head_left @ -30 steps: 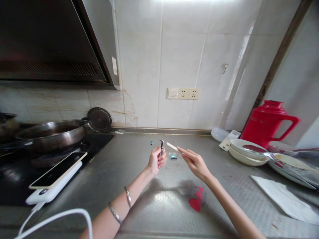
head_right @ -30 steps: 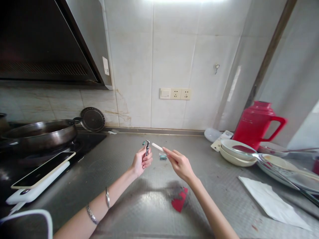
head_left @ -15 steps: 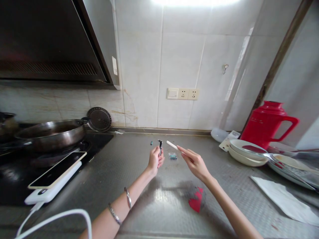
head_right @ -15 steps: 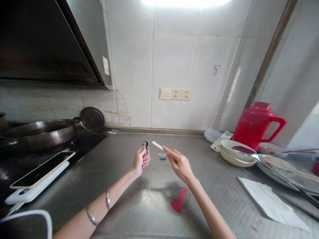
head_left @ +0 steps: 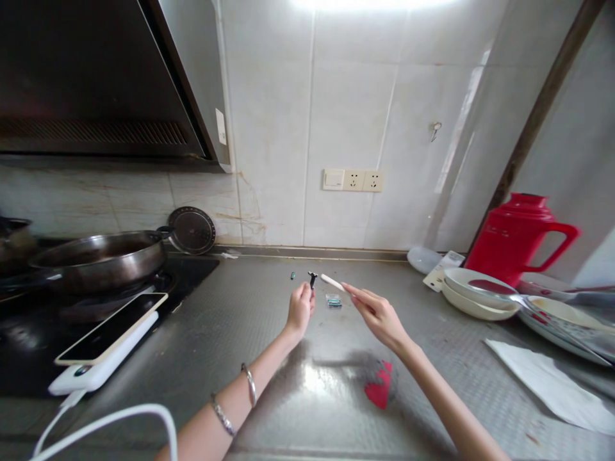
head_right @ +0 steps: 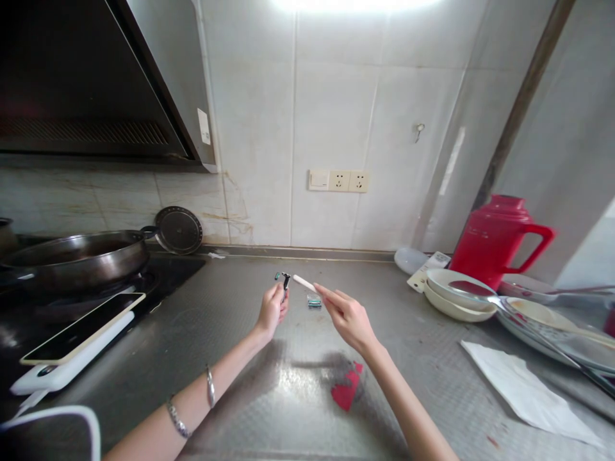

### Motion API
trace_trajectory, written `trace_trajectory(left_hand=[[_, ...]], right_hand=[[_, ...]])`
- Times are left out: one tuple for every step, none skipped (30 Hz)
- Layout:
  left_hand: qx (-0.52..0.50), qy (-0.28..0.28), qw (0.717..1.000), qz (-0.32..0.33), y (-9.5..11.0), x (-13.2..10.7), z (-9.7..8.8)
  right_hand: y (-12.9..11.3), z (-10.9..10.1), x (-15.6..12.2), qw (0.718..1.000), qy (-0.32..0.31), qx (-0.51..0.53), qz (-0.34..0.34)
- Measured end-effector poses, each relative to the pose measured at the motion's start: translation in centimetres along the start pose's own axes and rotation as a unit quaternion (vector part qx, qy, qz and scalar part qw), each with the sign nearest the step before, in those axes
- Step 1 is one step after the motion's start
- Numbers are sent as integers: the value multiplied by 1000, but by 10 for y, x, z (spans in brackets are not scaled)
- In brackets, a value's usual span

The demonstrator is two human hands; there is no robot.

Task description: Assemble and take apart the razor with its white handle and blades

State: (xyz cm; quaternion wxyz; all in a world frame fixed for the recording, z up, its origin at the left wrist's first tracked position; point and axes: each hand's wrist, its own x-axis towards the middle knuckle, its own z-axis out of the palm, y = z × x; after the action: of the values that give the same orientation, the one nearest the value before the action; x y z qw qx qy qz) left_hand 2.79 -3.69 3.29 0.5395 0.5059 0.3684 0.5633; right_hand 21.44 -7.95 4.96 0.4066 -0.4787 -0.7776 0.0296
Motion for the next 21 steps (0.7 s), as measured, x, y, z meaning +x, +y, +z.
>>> trace_trajectory(left_hand=[[9,2,1000,6,-1,0,0],[18,3,1000,12,-2,0,1],[25,2,1000,16,-4,0,1],[29,2,999,20,-5,1,1],[32,1,999,23,-7,1,1],[33,-1,999,26,-8,2,1],[34,-3,999,28,-9,2,1],[33,-3,999,30,-9,3,0],[32,-2,999,31,-9,4,-1],[28,1,999,31,-9,4,-2],[23,2,999,29,-9,5,-3],[17,2,999,27,-8,5,-4],[11,1,1000,25,-9,6,-5],[7,-2,1000,24,-9,7,-6],[6,-5,1000,24,-10,7,-7],[10,-8,1000,27,-11,8,-7],[20,-12,999,33,-13,9,-8],[32,-17,999,39,-14,11,-8],[45,-25,998,45,-16,12,-9],[55,-34,997,48,-18,13,-10],[64,-42,996,52,-19,14,-10]], right_hand=[[-1,-1,1,1000,2,2,-1],[-2,-1,2,1000,2,3,-2],[-2,-1,4,1000,0,2,-3],[-3,-1,5,1000,-2,0,-4],[-3,-1,6,1000,-6,-2,-6],[-2,-1,6,1000,-8,-4,-6],[-1,-1,6,1000,-8,-4,-6],[1,-1,5,1000,-8,-3,-5],[4,-1,4,1000,-8,-1,-3],[7,0,4,1000,-7,3,0],[10,0,3,1000,-4,10,3],[13,0,2,1000,1,20,9],[15,1,3,999,8,35,18],[18,1,3,998,17,52,31],[20,2,5,996,28,72,44],[22,4,7,993,38,91,58],[24,5,10,990,45,111,69],[25,7,13,987,50,129,77],[26,8,16,984,54,146,82],[26,9,20,982,58,159,83],[26,10,23,981,64,166,82]])
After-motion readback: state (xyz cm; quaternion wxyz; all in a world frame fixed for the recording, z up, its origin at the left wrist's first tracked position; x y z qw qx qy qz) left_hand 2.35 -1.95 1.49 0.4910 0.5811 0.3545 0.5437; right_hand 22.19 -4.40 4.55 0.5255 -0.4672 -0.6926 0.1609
